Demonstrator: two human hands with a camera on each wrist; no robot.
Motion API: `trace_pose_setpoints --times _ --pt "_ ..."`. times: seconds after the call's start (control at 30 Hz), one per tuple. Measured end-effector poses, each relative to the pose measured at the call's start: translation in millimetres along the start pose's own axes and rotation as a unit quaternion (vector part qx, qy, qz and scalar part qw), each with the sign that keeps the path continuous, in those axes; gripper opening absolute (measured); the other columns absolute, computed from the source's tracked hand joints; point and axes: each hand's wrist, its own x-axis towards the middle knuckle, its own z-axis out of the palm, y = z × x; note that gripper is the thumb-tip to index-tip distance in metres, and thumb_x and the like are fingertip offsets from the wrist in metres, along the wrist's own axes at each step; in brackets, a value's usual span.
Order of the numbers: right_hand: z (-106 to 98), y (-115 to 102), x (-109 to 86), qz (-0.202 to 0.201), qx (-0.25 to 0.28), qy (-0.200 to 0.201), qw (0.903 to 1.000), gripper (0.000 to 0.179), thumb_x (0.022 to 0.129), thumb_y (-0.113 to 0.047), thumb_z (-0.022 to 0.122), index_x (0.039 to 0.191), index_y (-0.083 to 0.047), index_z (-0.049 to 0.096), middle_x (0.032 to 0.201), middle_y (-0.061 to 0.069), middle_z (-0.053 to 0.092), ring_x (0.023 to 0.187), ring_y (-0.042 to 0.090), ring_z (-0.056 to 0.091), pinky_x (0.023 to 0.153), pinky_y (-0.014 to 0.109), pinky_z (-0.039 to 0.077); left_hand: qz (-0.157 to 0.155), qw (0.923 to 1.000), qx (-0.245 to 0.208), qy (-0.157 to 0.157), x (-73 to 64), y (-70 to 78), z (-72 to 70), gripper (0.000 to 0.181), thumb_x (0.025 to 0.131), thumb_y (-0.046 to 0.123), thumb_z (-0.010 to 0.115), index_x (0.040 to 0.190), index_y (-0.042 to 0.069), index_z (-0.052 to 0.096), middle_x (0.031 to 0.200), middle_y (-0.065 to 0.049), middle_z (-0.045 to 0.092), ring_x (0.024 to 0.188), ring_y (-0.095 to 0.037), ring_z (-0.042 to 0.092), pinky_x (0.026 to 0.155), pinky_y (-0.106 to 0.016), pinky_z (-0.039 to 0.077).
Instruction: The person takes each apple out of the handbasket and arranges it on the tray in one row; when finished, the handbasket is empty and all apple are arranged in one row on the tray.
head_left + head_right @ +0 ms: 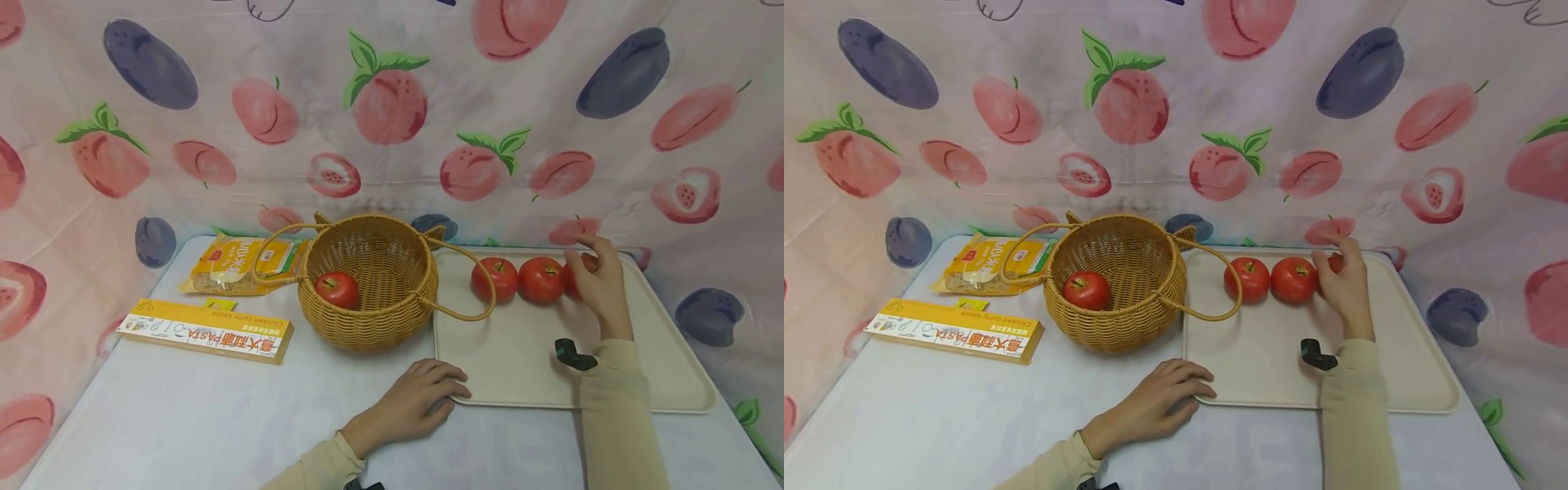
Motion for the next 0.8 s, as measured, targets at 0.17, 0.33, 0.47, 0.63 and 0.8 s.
trace_pose_setpoints --times 0.17,0.33,0.47,0.63,0.8 --pt "4 -23 -4.3 -0.043 0.025 -0.037 0.9981 0.034 0.091 -0.005 0.057 0.123 0.003 0.055 0.112 -0.008 0.052 0.098 -0.010 0.051 0.088 0.006 0.043 -0.004 1.0000 -0.007 -0.002 0.4 0.8 -1.2 0.024 0.092 0.022 0.056 0.115 0.028 0.062 0.129 0.009 0.053 0.123 -0.008 0.045 0.111 -0.030 0.034" --pt "9 -52 -11.1 -0.085 0.041 -0.073 0.9928 0.031 0.090 -0.002 0.056 0.120 0.007 0.056 0.117 0.009 0.056 0.108 -0.005 0.048 0.095 0.014 0.041 0.001 1.0000 -0.007 0.003 0.9 1.5 -1.5 0.024 0.092 0.021 0.056 0.115 0.027 0.062 0.129 0.008 0.054 0.122 -0.009 0.046 0.109 -0.030 0.036" --pt "14 -62 -14.0 -0.087 0.040 -0.106 0.9897 0.031 0.091 -0.006 0.057 0.121 0.004 0.056 0.122 0.013 0.054 0.110 -0.005 0.046 0.098 0.018 0.042 -0.002 0.9999 -0.012 0.001 0.7 1.1 -0.7 0.024 0.092 0.021 0.056 0.115 0.027 0.062 0.129 0.008 0.053 0.123 -0.008 0.045 0.110 -0.030 0.035" --pt "22 -74 -18.7 -0.099 0.030 -0.146 0.9839 0.031 0.091 -0.005 0.058 0.122 0.000 0.056 0.122 0.014 0.055 0.109 -0.005 0.049 0.101 0.030 0.046 -0.001 1.0000 -0.008 -0.003 0.9 0.7 1.4 0.025 0.093 0.022 0.055 0.116 0.029 0.061 0.129 0.009 0.053 0.123 -0.008 0.045 0.110 -0.031 0.035" --pt "37 -90 -22.6 -0.152 0.050 -0.189 0.9687 0.032 0.087 0.003 0.061 0.119 0.002 0.057 0.119 0.016 0.057 0.110 -0.005 0.049 0.099 0.018 0.043 0.000 1.0000 -0.003 0.000 0.3 -0.3 1.3 0.025 0.092 0.022 0.056 0.116 0.029 0.061 0.129 0.010 0.053 0.124 -0.008 0.044 0.111 -0.031 0.034"
